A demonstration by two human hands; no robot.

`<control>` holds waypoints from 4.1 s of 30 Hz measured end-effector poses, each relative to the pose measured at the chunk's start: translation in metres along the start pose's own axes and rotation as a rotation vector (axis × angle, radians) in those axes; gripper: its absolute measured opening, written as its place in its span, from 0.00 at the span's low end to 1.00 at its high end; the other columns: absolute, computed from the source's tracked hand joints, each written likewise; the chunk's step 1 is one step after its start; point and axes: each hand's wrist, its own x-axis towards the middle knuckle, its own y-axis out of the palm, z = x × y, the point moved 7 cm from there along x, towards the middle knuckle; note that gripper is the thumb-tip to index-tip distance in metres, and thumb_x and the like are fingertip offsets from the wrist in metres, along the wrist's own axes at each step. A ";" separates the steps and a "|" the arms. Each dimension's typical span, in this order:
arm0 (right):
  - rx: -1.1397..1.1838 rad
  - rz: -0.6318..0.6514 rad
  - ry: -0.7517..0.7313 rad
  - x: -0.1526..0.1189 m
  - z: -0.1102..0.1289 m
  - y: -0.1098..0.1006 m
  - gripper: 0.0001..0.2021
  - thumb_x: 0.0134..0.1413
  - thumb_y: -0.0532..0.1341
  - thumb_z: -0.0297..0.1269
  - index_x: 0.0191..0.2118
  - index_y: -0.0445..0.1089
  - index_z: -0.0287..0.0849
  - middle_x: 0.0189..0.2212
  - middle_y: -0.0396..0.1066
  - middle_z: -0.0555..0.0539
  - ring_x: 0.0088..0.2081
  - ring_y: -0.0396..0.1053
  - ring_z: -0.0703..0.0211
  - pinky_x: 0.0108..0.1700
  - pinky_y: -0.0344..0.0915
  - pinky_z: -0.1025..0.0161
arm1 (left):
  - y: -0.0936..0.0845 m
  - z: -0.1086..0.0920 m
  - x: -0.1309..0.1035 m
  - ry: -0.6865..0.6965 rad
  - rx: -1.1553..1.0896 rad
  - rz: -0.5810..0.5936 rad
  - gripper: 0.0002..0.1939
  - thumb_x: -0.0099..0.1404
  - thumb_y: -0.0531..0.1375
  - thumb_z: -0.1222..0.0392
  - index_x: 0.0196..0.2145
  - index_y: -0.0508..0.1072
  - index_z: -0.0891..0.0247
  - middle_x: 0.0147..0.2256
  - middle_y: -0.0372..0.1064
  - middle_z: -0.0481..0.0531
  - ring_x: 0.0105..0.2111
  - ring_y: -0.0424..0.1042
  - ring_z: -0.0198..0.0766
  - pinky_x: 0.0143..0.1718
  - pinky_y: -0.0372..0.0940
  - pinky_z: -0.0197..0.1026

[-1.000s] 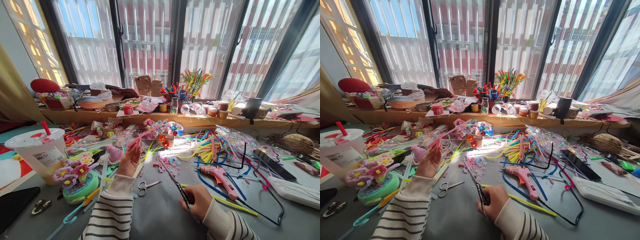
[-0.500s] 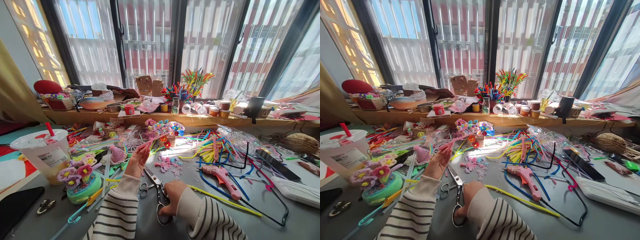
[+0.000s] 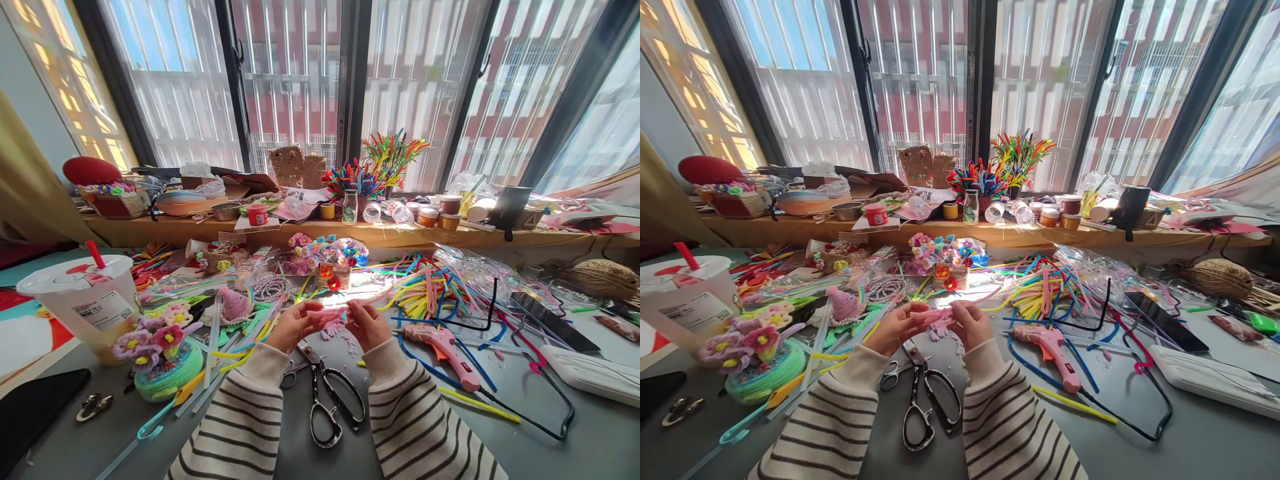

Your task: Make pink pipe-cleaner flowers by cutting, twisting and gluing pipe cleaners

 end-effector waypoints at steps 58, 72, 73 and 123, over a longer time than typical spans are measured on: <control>-1.661 -0.056 -1.028 -0.025 0.037 0.038 0.07 0.48 0.54 0.33 0.26 0.67 0.41 0.25 0.66 0.49 0.30 0.59 0.61 0.35 0.52 0.65 | 0.017 0.002 0.011 0.184 -0.457 -0.201 0.04 0.40 0.62 0.69 0.19 0.71 0.67 0.22 0.68 0.46 0.23 0.64 0.26 0.27 0.58 0.31; -1.757 -0.116 -0.741 0.004 0.017 -0.001 0.03 0.42 0.58 0.32 0.22 0.67 0.43 0.21 0.66 0.49 0.27 0.61 0.59 0.29 0.55 0.65 | -0.031 -0.028 0.009 0.339 -0.719 -0.351 0.02 0.51 0.56 0.67 0.24 0.69 0.65 0.21 0.67 0.46 0.25 0.68 0.27 0.25 0.64 0.27; -1.720 -0.092 -0.726 0.006 0.016 -0.002 0.03 0.41 0.57 0.31 0.24 0.68 0.43 0.21 0.66 0.48 0.26 0.61 0.59 0.29 0.56 0.65 | -0.032 -0.028 0.009 0.341 -0.722 -0.358 0.02 0.52 0.56 0.67 0.25 0.69 0.65 0.21 0.67 0.46 0.24 0.68 0.27 0.24 0.64 0.27; -0.749 -0.229 -0.251 0.010 0.013 -0.028 0.18 0.36 0.55 0.50 0.12 0.61 0.39 0.07 0.59 0.53 0.11 0.57 0.67 0.15 0.57 0.69 | 0.032 0.027 0.014 -0.023 0.454 0.110 0.15 0.38 0.62 0.52 0.19 0.69 0.68 0.16 0.66 0.48 0.18 0.65 0.32 0.22 0.62 0.36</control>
